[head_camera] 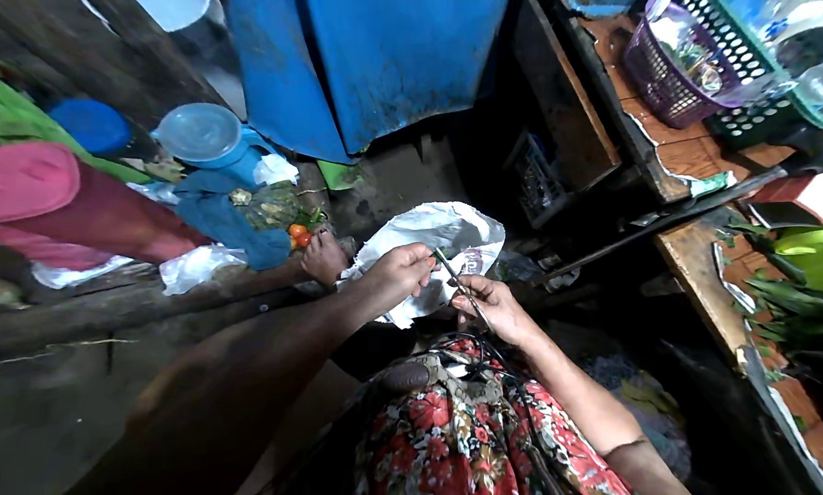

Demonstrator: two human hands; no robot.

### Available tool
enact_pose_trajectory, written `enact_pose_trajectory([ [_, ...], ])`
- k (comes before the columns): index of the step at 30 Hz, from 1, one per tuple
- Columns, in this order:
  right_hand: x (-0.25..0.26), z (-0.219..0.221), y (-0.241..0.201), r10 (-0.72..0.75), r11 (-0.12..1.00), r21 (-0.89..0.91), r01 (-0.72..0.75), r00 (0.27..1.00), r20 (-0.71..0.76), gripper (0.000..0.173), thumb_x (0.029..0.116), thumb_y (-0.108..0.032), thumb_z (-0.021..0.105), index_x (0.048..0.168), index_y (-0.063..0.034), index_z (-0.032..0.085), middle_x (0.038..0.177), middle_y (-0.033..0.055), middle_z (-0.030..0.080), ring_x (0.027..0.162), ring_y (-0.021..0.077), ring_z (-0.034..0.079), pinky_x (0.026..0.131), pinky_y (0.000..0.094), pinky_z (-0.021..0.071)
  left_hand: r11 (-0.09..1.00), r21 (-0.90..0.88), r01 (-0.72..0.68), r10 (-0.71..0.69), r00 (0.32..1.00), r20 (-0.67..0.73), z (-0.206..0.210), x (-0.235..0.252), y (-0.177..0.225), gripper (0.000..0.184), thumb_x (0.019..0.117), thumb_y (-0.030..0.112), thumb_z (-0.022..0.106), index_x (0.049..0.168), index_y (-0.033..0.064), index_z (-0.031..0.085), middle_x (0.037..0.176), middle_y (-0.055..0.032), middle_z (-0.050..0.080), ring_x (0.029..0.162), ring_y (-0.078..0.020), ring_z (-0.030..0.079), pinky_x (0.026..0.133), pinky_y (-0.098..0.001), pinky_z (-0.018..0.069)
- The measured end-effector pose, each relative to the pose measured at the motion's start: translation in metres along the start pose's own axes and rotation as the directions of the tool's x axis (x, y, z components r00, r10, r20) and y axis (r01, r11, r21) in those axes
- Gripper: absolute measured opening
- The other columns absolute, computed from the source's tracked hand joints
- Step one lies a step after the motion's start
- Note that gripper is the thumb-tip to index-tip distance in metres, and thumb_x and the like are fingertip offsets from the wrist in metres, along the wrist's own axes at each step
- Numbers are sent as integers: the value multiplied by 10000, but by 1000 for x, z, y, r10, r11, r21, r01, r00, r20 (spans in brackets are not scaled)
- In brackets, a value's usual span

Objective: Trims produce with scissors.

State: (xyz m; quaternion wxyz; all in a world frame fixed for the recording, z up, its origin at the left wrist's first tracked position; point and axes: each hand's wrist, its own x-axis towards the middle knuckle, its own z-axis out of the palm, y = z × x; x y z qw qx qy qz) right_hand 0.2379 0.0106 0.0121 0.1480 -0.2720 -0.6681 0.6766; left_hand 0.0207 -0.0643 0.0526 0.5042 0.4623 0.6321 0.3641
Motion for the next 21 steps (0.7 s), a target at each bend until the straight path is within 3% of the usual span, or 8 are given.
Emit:
enact_pose_trajectory([
  [3,-1,-2,4,1,1000,-3,-1,1000,-30,443,993,-288,663,1279,47,611,958,39,708,804,79,675,756,249,585,998,5,-60,61,994,-93,-1,0,-3,254,1102,155,429,1033,17,631,710,-23,561,575,-80,519,552,-219,452],
  [6,-2,-2,5,1,1000,2,-1,1000,-15,473,991,-307,668,1296,49,603,971,45,712,813,84,678,763,253,587,998,-1,-67,66,992,-110,-4,1,-5,251,1104,163,430,1028,24,625,709,-26,562,571,-86,526,545,-220,460],
  [13,0,2,-1,23,1000,9,-23,999,-25,358,1001,-229,654,1247,30,632,837,4,692,675,46,634,639,213,550,998,69,-4,1,999,34,3,-2,3,253,1103,153,445,1040,11,644,720,-43,560,600,-100,528,593,-241,466],
  [18,-2,2,-1,25,1000,16,-24,999,-45,355,995,-203,668,1256,35,634,869,16,690,655,42,618,603,204,540,997,72,9,-13,999,47,1,-1,4,249,1100,146,449,999,18,637,709,-36,553,599,-95,527,595,-236,465],
  [21,-1,0,3,26,999,28,-23,994,-103,304,994,-200,671,1201,23,657,841,26,691,639,65,626,592,221,547,996,83,19,-25,998,65,0,-1,3,241,1100,135,446,988,20,627,711,-32,556,601,-93,534,597,-232,474],
])
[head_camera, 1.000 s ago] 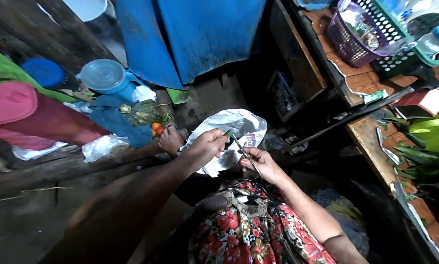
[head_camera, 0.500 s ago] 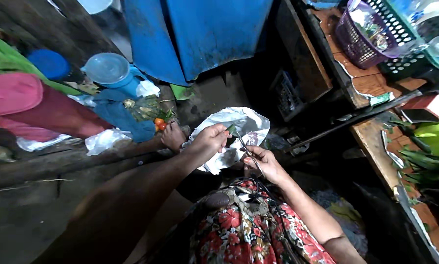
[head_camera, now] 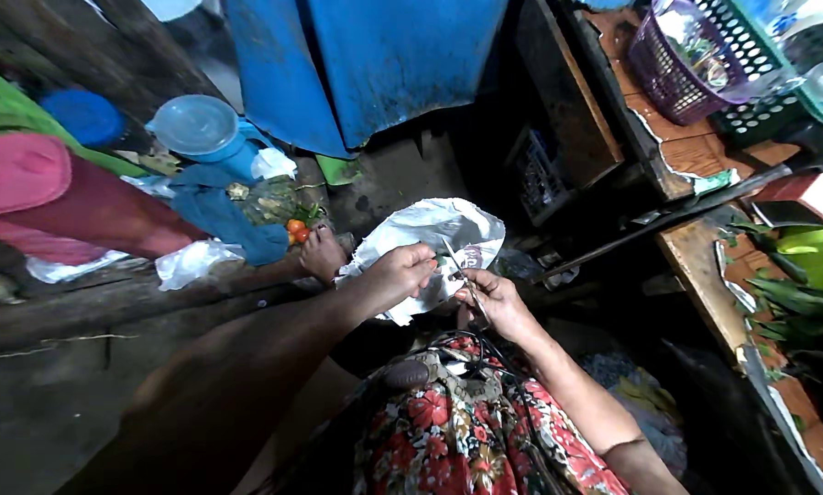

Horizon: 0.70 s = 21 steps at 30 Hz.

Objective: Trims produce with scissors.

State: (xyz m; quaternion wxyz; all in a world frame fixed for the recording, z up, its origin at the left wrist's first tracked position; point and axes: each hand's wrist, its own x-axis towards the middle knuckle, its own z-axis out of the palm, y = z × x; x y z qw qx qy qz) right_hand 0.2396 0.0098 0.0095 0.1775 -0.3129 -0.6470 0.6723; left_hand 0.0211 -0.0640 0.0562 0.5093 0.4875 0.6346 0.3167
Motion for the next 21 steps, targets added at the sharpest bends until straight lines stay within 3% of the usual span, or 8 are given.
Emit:
enact_pose_trajectory([
  [4,2,-3,4,6,1000,-14,-7,998,-56,306,986,-240,683,1182,-5,679,821,20,710,642,75,644,605,242,559,999,-28,-16,14,998,-55,-1,0,-5,243,1099,154,450,1019,26,641,717,-24,568,585,-83,523,569,-217,454],
  [8,-1,-5,6,-22,999,-31,23,999,32,401,982,-292,687,1231,21,646,904,19,715,765,75,677,728,252,589,990,-77,-115,105,987,-123,-3,2,-13,249,1096,171,434,1027,46,638,715,-23,573,569,-84,531,532,-214,457],
  [11,-3,-4,3,-19,996,-89,27,995,95,493,983,-332,675,1289,49,614,957,34,708,797,55,669,750,235,581,990,-56,-129,122,986,-117,-2,3,-12,243,1092,166,442,1018,39,636,709,-26,583,564,-84,540,529,-220,462],
  [21,-1,0,0,13,998,-58,-11,999,35,357,985,-234,682,1240,15,655,865,17,702,678,56,642,640,229,563,998,-37,-56,55,998,-41,0,-1,-5,248,1098,151,459,1011,14,646,728,-47,575,589,-98,526,568,-230,454],
])
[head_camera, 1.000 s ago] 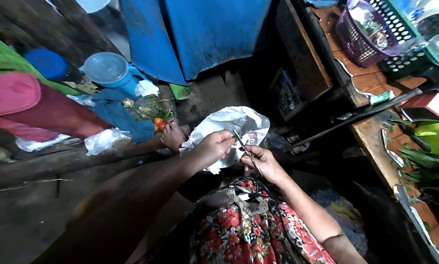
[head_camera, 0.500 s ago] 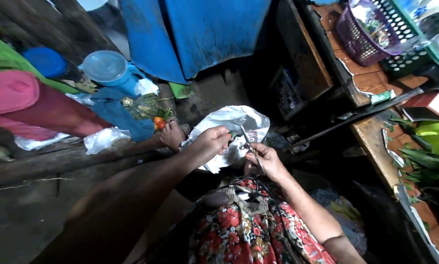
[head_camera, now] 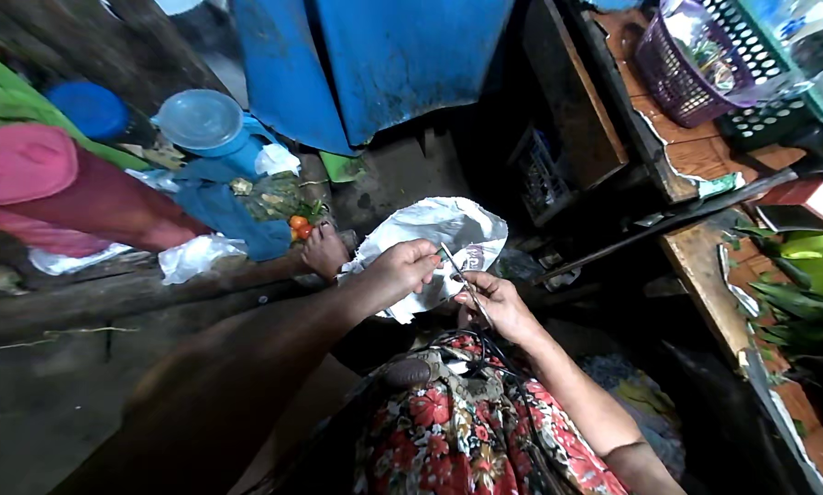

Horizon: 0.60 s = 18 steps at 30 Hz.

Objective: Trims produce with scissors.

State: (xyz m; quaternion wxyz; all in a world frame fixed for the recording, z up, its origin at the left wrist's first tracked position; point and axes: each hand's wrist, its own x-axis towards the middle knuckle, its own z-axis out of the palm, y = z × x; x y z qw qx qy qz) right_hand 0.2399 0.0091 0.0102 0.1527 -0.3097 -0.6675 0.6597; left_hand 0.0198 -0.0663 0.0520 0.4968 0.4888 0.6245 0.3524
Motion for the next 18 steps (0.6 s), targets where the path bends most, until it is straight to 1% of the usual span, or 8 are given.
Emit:
enact_pose_trajectory([
  [4,0,-4,3,10,1000,6,-10,1000,-22,364,977,-268,698,1227,-4,673,874,22,715,690,76,660,653,252,579,1000,15,21,-22,1000,19,-1,0,0,246,1098,147,454,1006,23,645,738,-45,587,601,-98,538,579,-230,461],
  [8,-2,-3,1,-24,999,28,23,999,23,420,970,-284,702,1245,28,640,860,6,698,699,52,649,671,231,572,999,-2,35,-35,999,21,-1,0,2,239,1097,134,451,1007,17,639,733,-43,578,599,-95,531,581,-224,456],
  [10,-2,-2,0,-23,999,29,23,999,22,409,974,-278,696,1240,29,643,847,4,691,687,52,642,662,229,568,999,-6,34,-34,999,32,0,0,2,228,1093,119,454,1004,15,637,719,-36,564,587,-88,517,570,-216,445],
  [13,0,-3,-1,-21,999,32,20,1000,18,346,987,-254,678,1204,15,661,827,3,687,655,51,629,621,221,553,999,24,29,-30,999,41,0,0,4,233,1093,113,456,990,12,639,706,-34,554,583,-85,518,573,-214,453],
  [15,1,-3,0,-21,999,45,20,999,29,336,995,-232,672,1214,22,660,831,12,694,638,53,620,595,214,540,998,46,29,-31,999,31,-1,0,4,241,1094,115,456,977,10,638,705,-40,555,590,-94,528,585,-225,465],
  [18,1,-2,1,-13,998,57,12,1000,18,328,996,-205,668,1226,28,653,845,21,700,642,56,625,595,214,542,998,50,24,-25,1000,16,-1,0,3,242,1096,127,454,992,15,640,706,-40,552,595,-98,529,585,-231,465],
])
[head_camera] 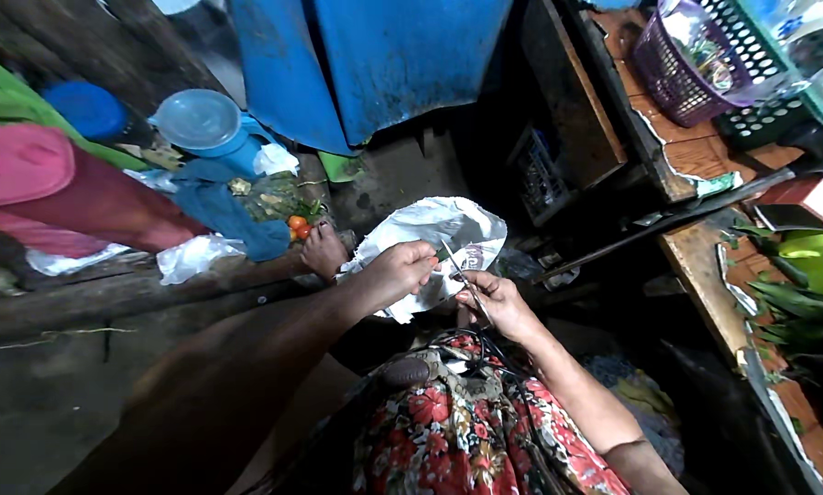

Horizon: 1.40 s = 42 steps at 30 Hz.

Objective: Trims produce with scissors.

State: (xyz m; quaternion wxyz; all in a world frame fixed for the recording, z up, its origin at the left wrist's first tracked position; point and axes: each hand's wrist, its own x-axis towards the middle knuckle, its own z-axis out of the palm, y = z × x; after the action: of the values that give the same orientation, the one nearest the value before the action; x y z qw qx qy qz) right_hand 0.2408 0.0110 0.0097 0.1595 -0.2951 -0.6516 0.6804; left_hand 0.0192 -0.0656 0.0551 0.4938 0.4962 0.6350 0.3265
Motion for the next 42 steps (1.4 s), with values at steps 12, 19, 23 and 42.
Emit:
enact_pose_trajectory([
  [12,0,0,0,5,993,-119,-3,1000,14,445,968,-338,697,1251,2,653,887,11,704,723,50,653,691,230,570,999,-27,-22,20,999,-49,2,0,-1,250,1095,143,465,1011,8,658,692,-41,559,573,-101,524,557,-234,456],
  [19,1,2,0,1,999,-36,0,999,32,341,995,-237,673,1221,17,654,835,20,690,635,54,620,592,212,540,999,0,-44,44,998,-47,3,0,-3,266,1098,155,459,998,12,659,700,-46,570,572,-103,534,560,-238,473],
  [23,1,2,4,-5,1000,-8,5,1000,-13,299,991,-207,676,1181,23,663,805,22,686,634,65,630,597,219,551,1000,-12,-16,15,998,-59,2,0,0,261,1102,146,444,1017,10,651,735,-53,585,602,-109,539,586,-250,470],
  [42,0,3,1,4,997,-80,-3,1000,14,311,995,-227,674,1202,4,669,836,10,690,651,46,624,605,206,542,999,47,-26,25,1000,9,0,0,2,282,1099,172,469,984,1,660,726,-63,624,605,-120,599,597,-257,522],
])
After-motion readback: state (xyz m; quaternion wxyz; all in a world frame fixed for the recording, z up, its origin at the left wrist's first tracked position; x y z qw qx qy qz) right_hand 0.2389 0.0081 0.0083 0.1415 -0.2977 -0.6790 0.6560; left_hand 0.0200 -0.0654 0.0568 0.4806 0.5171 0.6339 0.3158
